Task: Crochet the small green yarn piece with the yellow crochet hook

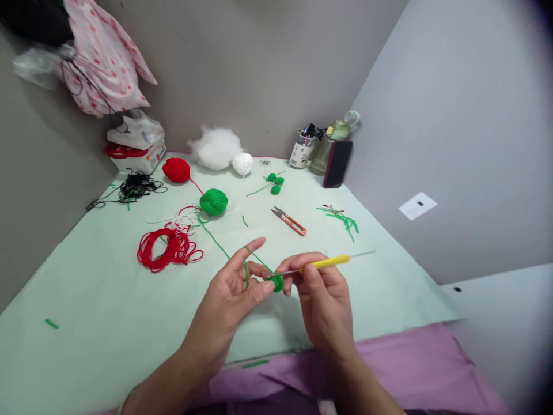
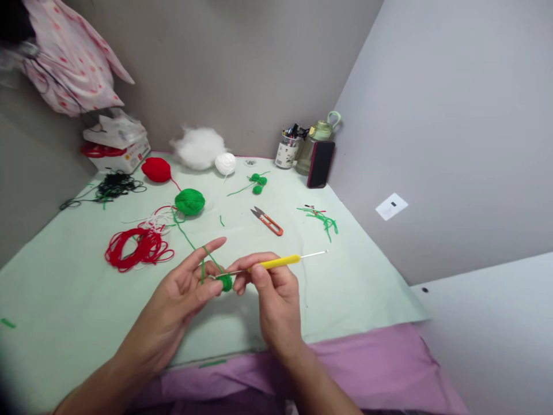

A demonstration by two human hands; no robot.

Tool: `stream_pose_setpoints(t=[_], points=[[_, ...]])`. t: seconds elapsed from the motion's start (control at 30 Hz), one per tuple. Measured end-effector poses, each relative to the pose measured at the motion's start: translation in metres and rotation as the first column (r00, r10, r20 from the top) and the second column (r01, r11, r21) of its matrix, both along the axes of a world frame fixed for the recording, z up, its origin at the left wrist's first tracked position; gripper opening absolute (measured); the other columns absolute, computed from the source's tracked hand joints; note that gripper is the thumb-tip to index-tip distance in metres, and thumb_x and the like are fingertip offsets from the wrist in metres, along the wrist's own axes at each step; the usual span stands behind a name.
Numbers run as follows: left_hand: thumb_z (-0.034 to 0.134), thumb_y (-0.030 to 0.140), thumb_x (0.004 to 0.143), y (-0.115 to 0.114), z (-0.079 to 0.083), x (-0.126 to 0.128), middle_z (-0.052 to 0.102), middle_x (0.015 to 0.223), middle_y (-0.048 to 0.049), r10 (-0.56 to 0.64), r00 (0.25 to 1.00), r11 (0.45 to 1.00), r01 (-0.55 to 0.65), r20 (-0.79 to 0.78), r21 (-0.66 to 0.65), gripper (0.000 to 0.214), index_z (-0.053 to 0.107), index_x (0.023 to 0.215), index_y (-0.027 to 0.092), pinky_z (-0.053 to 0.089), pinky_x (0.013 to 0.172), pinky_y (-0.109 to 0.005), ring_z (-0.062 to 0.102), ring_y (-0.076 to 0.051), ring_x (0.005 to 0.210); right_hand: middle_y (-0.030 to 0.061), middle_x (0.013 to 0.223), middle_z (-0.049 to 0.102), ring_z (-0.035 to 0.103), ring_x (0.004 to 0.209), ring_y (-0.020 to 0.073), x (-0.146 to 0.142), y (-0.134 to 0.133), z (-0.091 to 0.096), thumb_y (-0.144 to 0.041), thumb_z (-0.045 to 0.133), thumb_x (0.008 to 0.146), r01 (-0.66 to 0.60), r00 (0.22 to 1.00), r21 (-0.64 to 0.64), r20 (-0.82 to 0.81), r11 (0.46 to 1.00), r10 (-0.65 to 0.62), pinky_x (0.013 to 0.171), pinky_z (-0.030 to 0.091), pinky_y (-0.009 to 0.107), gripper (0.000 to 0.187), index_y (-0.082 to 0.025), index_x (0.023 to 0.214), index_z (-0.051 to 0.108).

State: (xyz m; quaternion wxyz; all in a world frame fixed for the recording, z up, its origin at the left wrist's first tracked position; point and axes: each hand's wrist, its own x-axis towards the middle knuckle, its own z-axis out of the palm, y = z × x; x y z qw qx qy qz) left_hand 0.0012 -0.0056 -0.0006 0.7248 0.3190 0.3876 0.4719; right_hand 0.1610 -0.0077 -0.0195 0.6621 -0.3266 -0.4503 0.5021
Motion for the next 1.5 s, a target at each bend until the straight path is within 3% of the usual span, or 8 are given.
stream_pose_setpoints(t=[0.3, 0.57, 0.87, 1.03, 1.1, 1.3, 1.4, 1.5], points=[[0.088, 0.028, 0.084, -0.001, -0.001, -0.002, 0.062, 0.093, 0.0014, 0.025, 0.996, 0.997, -0.020, -0.084, 0.069, 0.056, 0.071, 0.137, 0.032, 0.042, 0.065, -0.023, 0.054, -0.011, 0.076, 0.0004, 0.093, 0.080, 0.072, 0.072, 0.0103, 0.006, -0.004, 0.003, -0.035, 0.062, 0.107, -0.010, 0.996, 0.050, 0.091, 0.999, 0.005, 0.074, 0.060, 0.024, 0.020, -0.024, 0.098, 0.077], [0.087, 0.028, 0.085, -0.003, -0.007, -0.001, 0.062, 0.087, 0.0040, 0.076, 0.981, 0.988, -0.051, -0.176, 0.144, 0.050, 0.073, 0.133, 0.032, 0.046, 0.070, -0.021, 0.052, -0.009, 0.070, 0.0020, 0.102, 0.078, 0.073, 0.080, 0.0126, 0.009, -0.011, 0.001, -0.023, 0.051, 0.111, 0.038, 0.926, 0.234, 0.358, 0.971, -0.122, 0.078, 0.061, 0.028, 0.022, -0.026, 0.111, 0.073], [0.089, 0.020, 0.076, -0.006, -0.001, 0.007, 0.066, 0.077, 0.0037, 0.218, 0.943, 0.966, -0.172, -0.253, 0.193, 0.037, 0.080, 0.112, 0.026, 0.052, 0.072, -0.018, 0.062, -0.012, 0.075, 0.0080, 0.095, 0.078, 0.077, 0.090, 0.0191, 0.009, -0.011, 0.001, -0.014, 0.049, 0.108, -0.026, 0.630, 0.619, 0.620, 0.785, -0.468, 0.076, 0.065, 0.030, 0.023, -0.021, 0.117, 0.069], [0.096, 0.028, 0.073, -0.003, 0.005, 0.004, 0.065, 0.080, 0.0043, 0.067, 0.998, 0.998, -0.067, 0.018, 0.008, 0.055, 0.077, 0.124, 0.025, 0.048, 0.065, -0.017, 0.056, -0.008, 0.067, 0.0062, 0.109, 0.079, 0.078, 0.097, 0.0218, 0.009, -0.016, -0.009, -0.009, 0.067, 0.098, -0.058, 0.408, 0.698, 0.669, 0.713, -0.622, 0.079, 0.067, 0.032, 0.039, -0.033, 0.128, 0.073], [0.096, 0.031, 0.075, 0.000, 0.006, 0.002, 0.062, 0.076, 0.0047, -0.012, 0.991, 0.995, 0.025, 0.130, -0.098, 0.059, 0.075, 0.130, 0.022, 0.043, 0.060, -0.016, 0.050, -0.006, 0.060, 0.0065, 0.110, 0.078, 0.077, 0.100, 0.0225, 0.009, -0.017, -0.009, -0.006, 0.067, 0.097, -0.016, 0.472, 0.679, 0.652, 0.734, -0.594, 0.081, 0.066, 0.034, 0.042, -0.032, 0.130, 0.074], [0.092, 0.021, 0.078, 0.003, 0.007, -0.003, 0.062, 0.074, 0.0046, 0.016, 0.991, 0.995, -0.003, 0.134, -0.097, 0.051, 0.076, 0.127, 0.019, 0.033, 0.055, -0.015, 0.043, -0.003, 0.057, 0.0029, 0.087, 0.073, 0.068, 0.075, 0.0163, 0.006, -0.008, 0.004, -0.018, 0.058, 0.107, 0.132, 0.926, 0.267, 0.311, 0.955, -0.215, 0.069, 0.058, 0.031, 0.021, -0.024, 0.104, 0.078], [0.090, 0.023, 0.083, 0.003, 0.006, -0.003, 0.062, 0.077, 0.0053, 0.029, 0.993, 0.998, -0.024, 0.114, -0.054, 0.042, 0.077, 0.123, 0.021, 0.034, 0.056, -0.017, 0.037, -0.002, 0.054, 0.0029, 0.089, 0.073, 0.067, 0.069, 0.0143, 0.006, -0.004, 0.003, -0.025, 0.062, 0.106, 0.066, 0.983, 0.144, 0.161, 0.987, -0.089, 0.067, 0.056, 0.031, 0.019, -0.024, 0.099, 0.079], [0.090, 0.023, 0.081, 0.004, 0.006, -0.004, 0.063, 0.080, 0.0046, 0.075, 0.993, 0.996, -0.071, 0.086, -0.046, 0.038, 0.079, 0.118, 0.022, 0.034, 0.056, -0.018, 0.038, -0.004, 0.057, 0.0031, 0.091, 0.074, 0.067, 0.069, 0.0142, 0.007, -0.004, 0.001, -0.025, 0.064, 0.105, 0.077, 0.981, 0.128, 0.165, 0.989, -0.098, 0.068, 0.055, 0.031, 0.018, -0.025, 0.100, 0.081]])
